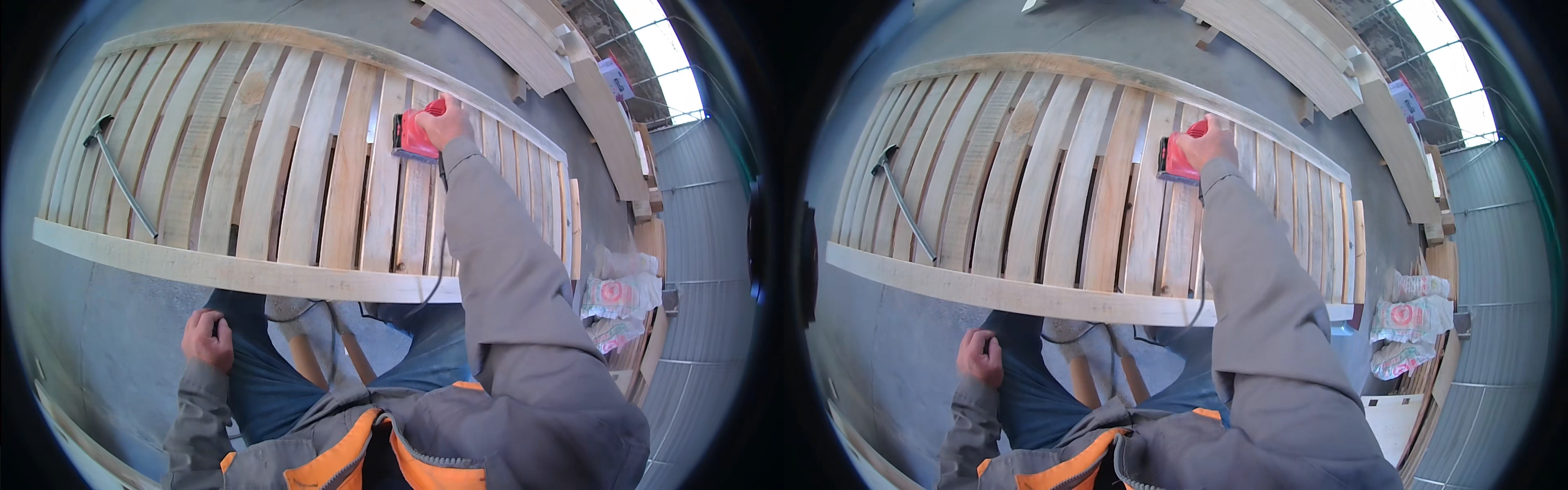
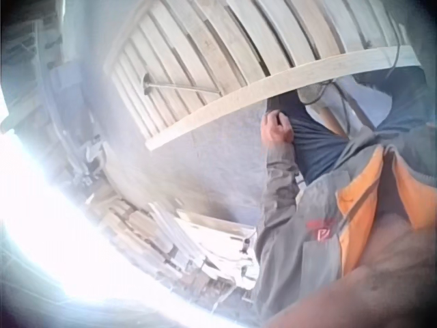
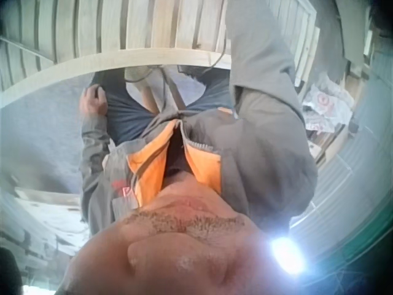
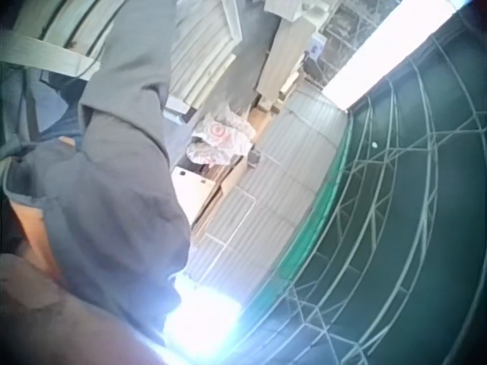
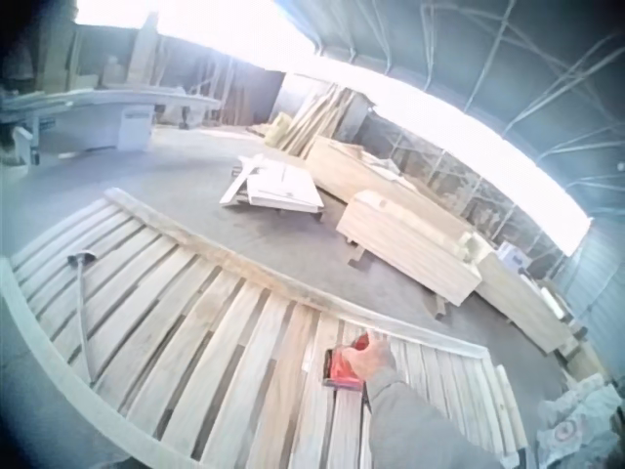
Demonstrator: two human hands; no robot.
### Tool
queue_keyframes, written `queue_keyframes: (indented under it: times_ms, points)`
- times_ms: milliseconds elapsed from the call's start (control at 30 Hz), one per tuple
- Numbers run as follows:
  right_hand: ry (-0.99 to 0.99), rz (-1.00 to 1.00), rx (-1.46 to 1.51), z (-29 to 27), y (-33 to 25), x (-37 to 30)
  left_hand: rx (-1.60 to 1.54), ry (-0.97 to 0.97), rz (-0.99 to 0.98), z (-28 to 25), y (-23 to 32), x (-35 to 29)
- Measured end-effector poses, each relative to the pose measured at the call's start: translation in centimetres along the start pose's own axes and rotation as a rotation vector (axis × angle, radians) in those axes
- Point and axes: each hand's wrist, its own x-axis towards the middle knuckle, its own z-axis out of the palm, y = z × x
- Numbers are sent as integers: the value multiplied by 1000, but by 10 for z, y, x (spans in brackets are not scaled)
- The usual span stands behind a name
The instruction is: The person uses a red electric sander to smooth the surface of a wooden slatted structure. The sander is moved systematically across the slats and frame, with the cord managed to avoid obstruction.
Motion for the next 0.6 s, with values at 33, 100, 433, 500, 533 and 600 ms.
queue_keyframes:
  times_ms: [33,100,433,500,533,600]
  points:
    - [-28,33,-16,-5,3,-13,-1,3,1,0,0,-2]
    - [-87,93,-38,-14,-1,-46,2,10,-5,0,-3,-6]
    - [-109,88,-9,-21,0,-157,66,41,-7,8,-19,-23]
    - [-102,105,3,-25,3,-174,90,97,55,11,-21,-28]
    - [-91,125,29,-27,2,-180,103,127,83,11,-23,-29]
    - [-92,158,35,-30,4,-192,125,129,77,10,-24,-34]
